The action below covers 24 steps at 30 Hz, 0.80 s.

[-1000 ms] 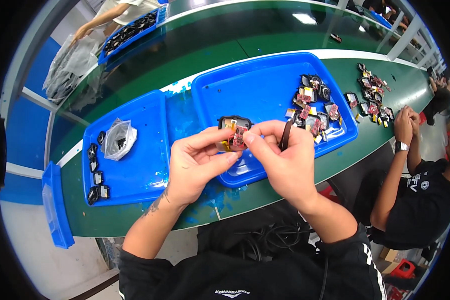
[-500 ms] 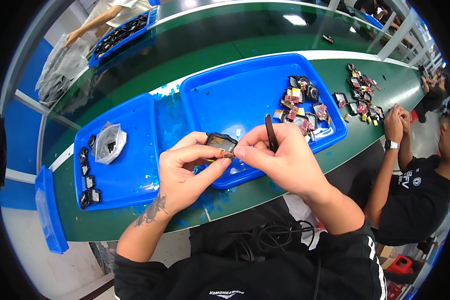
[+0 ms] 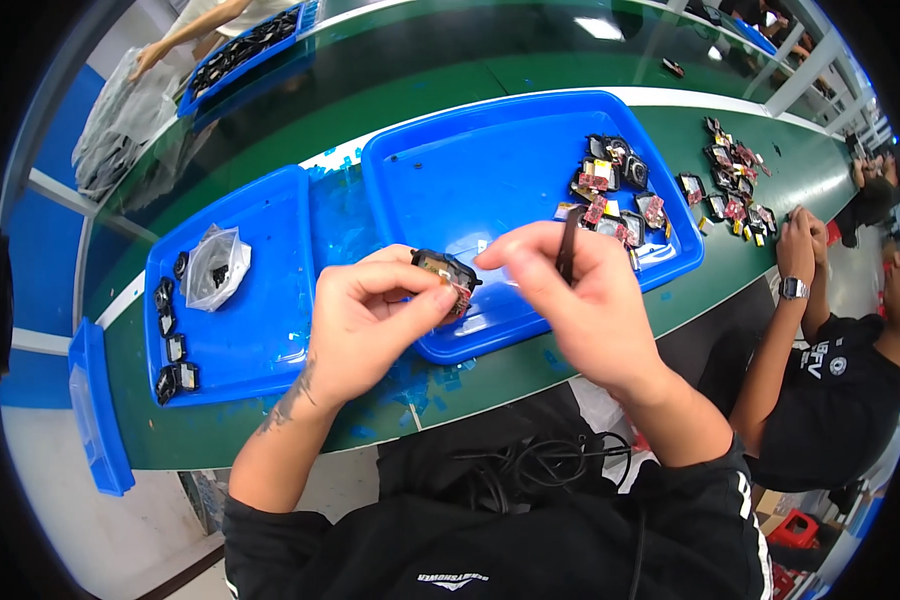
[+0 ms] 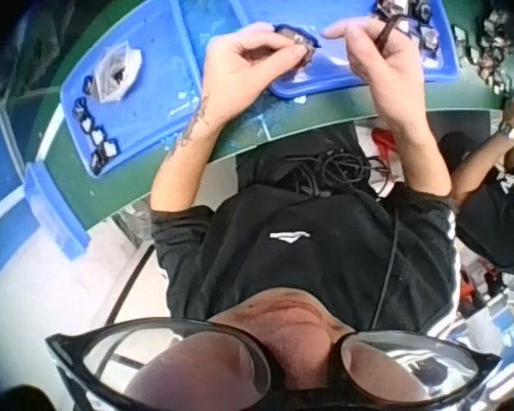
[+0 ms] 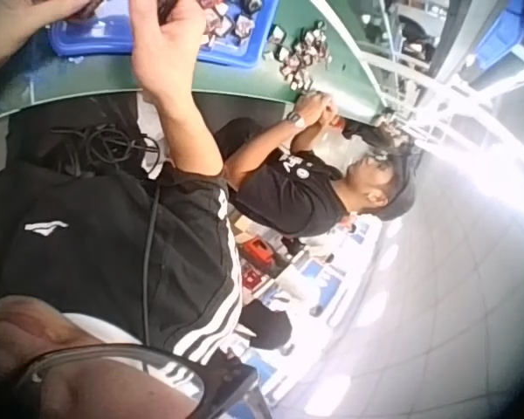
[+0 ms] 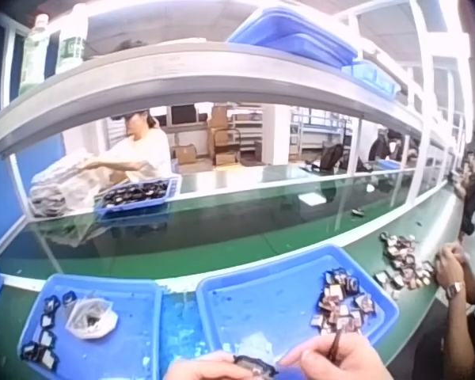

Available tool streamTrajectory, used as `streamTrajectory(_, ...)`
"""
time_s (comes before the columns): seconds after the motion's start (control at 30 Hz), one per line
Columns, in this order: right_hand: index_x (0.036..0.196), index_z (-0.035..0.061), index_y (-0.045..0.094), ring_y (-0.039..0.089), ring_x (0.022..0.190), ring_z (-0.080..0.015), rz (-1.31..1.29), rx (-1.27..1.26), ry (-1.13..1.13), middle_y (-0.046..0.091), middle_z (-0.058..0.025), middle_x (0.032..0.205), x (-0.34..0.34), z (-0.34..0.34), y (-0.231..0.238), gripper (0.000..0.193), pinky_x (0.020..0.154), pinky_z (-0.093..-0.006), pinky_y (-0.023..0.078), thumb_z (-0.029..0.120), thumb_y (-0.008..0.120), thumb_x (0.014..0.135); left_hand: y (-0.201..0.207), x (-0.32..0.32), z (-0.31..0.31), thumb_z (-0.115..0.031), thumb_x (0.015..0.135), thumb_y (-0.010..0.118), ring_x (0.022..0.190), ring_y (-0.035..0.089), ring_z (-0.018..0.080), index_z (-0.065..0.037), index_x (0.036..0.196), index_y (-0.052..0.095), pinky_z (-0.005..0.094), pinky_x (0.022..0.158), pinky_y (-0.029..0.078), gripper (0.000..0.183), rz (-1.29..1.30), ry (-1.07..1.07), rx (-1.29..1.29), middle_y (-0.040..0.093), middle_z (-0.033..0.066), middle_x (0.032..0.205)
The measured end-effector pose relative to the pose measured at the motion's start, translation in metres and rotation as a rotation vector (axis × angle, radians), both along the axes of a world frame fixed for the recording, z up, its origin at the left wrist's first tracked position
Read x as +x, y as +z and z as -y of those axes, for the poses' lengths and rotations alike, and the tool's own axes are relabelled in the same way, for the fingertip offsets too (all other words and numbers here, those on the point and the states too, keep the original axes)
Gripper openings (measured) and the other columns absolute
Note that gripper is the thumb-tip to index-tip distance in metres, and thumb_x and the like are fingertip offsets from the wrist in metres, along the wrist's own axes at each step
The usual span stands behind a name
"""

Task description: Assemble small electronic components, specifically a battery and circuit board unit into a casing, using tweezers.

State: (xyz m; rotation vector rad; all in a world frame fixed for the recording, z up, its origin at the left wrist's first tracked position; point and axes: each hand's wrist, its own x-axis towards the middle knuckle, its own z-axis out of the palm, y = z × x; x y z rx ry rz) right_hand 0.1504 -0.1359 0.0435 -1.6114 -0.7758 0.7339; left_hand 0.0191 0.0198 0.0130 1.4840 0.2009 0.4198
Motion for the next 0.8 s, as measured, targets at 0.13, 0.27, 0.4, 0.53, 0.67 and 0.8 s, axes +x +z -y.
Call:
streamTrajectory(0.13,0.102,-0.0041,0.059,0.050,0.081,-0.0104,-0.252,0.357,-0.013,0.055,-0.0020,0.087,0.013,0.005,-0.030,0.037,0.078,-0.0258,0.043,0.028,0.040,0.103,0.006,0.001,-0.007,-0.008,0.086,0.069,0.077,0.066,0.0127,0.009,0.094,0.069,0.0235,0.070,0.054,0.018,-0.161,-0.021,-0.381,0.069,0.0118,0.087)
streamTrajectory(0.27,0.103,-0.0018,0.059,0.049,0.096,-0.0150,-0.018,0.300,0.035,0.054,-0.0069,0.102,0.024,0.010,-0.042,0.037,0.088,-0.0315,0.041,0.026,0.035,0.104,0.002,0.001,-0.010,-0.006,0.086,0.068,0.077,0.067,0.0151,0.008,0.095,0.068,0.0265,0.072,0.056,0.017,-0.169,-0.017,-0.354,0.069,0.0139,0.087)
streamTrajectory(0.4,0.101,0.0000,0.065,0.057,0.087,-0.0216,0.579,0.006,0.245,0.058,-0.0094,0.090,0.034,0.023,-0.010,0.016,0.080,-0.0323,0.046,0.010,0.058,0.090,0.001,0.000,-0.013,-0.005,0.085,0.069,0.078,0.066,0.0133,0.009,0.096,0.068,0.0240,0.072,0.054,0.018,-0.172,-0.019,-0.380,0.070,0.0137,0.087)
streamTrajectory(0.53,0.101,-0.0004,0.067,0.062,0.082,-0.0248,0.707,-0.062,0.393,0.063,-0.0102,0.087,0.042,0.032,0.004,0.023,0.073,-0.0343,0.050,-0.001,0.069,0.078,-0.001,0.001,-0.014,-0.006,0.085,0.069,0.077,0.066,0.0133,0.009,0.095,0.069,0.0240,0.070,0.054,0.017,-0.153,-0.040,-0.354,0.070,0.0138,0.087)
streamTrajectory(0.67,0.103,-0.0007,0.068,0.063,0.084,-0.0252,0.945,0.126,0.318,0.064,-0.0114,0.090,0.049,0.034,0.020,0.030,0.072,-0.0340,0.051,0.005,0.073,0.074,-0.002,0.002,-0.010,-0.004,0.085,0.068,0.074,0.067,0.0143,0.008,0.091,0.069,0.0252,0.068,0.055,0.014,-0.214,-0.084,-0.384,0.070,0.0134,0.084)
streamTrajectory(0.8,0.097,0.0011,0.071,0.063,0.075,-0.0209,1.026,0.264,0.418,0.064,-0.0103,0.087,0.042,0.030,0.035,0.029,0.065,-0.0319,0.051,0.014,0.076,0.072,-0.001,0.003,-0.010,-0.003,0.085,0.067,0.072,0.067,0.0154,0.008,0.089,0.069,0.0260,0.067,0.055,0.011,-0.262,-0.151,-0.382,0.069,0.0137,0.082)
